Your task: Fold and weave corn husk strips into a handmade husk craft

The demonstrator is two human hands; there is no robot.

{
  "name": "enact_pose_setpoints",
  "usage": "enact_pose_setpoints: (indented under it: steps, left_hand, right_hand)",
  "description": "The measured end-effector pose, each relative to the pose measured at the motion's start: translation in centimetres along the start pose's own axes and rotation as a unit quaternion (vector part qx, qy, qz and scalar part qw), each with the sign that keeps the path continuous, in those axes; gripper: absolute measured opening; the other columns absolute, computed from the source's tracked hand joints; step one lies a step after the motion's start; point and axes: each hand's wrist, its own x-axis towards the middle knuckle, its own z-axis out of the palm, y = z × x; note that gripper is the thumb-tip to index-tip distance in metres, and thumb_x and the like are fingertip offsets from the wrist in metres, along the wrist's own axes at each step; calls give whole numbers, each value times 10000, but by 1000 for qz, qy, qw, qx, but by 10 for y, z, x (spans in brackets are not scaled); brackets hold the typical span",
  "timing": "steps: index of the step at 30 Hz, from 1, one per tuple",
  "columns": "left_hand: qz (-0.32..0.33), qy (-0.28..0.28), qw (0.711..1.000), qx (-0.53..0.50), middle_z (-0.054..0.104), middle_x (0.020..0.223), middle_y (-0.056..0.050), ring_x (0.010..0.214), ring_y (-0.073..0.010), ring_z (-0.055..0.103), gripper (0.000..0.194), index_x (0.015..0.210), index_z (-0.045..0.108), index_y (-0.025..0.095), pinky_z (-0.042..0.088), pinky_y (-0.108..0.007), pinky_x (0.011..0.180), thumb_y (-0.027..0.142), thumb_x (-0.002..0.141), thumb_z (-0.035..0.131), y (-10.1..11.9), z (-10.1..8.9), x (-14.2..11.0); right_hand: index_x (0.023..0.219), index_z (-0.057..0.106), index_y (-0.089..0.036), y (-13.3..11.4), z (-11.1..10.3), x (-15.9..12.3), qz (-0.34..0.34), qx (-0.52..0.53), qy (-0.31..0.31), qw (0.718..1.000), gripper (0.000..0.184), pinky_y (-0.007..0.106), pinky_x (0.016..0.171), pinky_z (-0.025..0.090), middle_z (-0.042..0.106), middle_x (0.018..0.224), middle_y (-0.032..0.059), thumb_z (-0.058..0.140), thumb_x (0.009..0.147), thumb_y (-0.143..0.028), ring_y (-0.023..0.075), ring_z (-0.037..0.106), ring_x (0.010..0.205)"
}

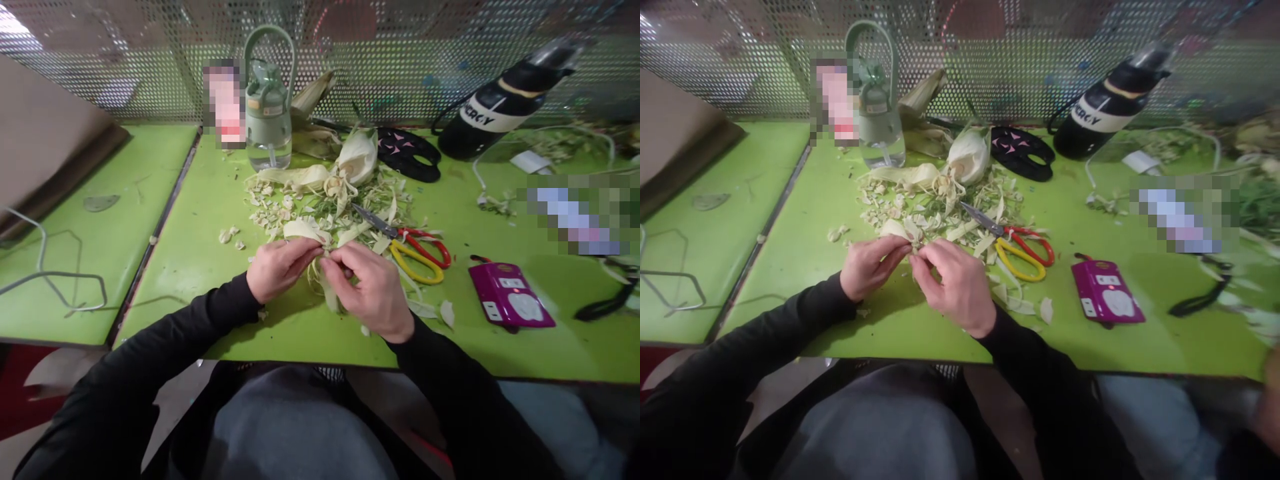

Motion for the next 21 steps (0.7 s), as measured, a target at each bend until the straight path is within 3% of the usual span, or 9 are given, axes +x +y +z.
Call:
enact_pose_setpoints:
  steps: [5,14,18,21]
  left_hand:
    - [74,26,993,84,760,742,-52,603,-108,660,225,908,721,152,479,-202,578,247,996,537,0,-3,1]
    - [45,4,992,120,694,653,-35,576,-112,603,278,873,730,176,435,-218,546,297,995,511,5,-5,-3]
    - [-44,-7,999,6,704,694,-36,582,-98,586,268,881,741,161,459,-207,564,330,977,558,3,-4,1]
    - [-150,-46,969,-192,713,744,-35,620,-92,609,351,861,737,148,513,-203,606,447,964,585,-1,-3,8]
  right_hand:
    - [688,437,-224,-1,-3,1,-26,22,-17,999,292,283,558,358,440,637,-26,517,958,-144,118,425,591]
    - [658,447,-225,-5,1,-2,-49,13,-18,999,302,292,555,353,447,618,-22,520,939,-143,130,418,584]
    - [690,470,-224,-1,4,-3,-45,9,-11,999,289,291,558,363,475,634,-19,530,970,-186,133,436,589]
    - [801,529,-221,4,3,-1,-12,4,49,999,223,305,627,427,583,737,17,522,1010,-301,159,531,681]
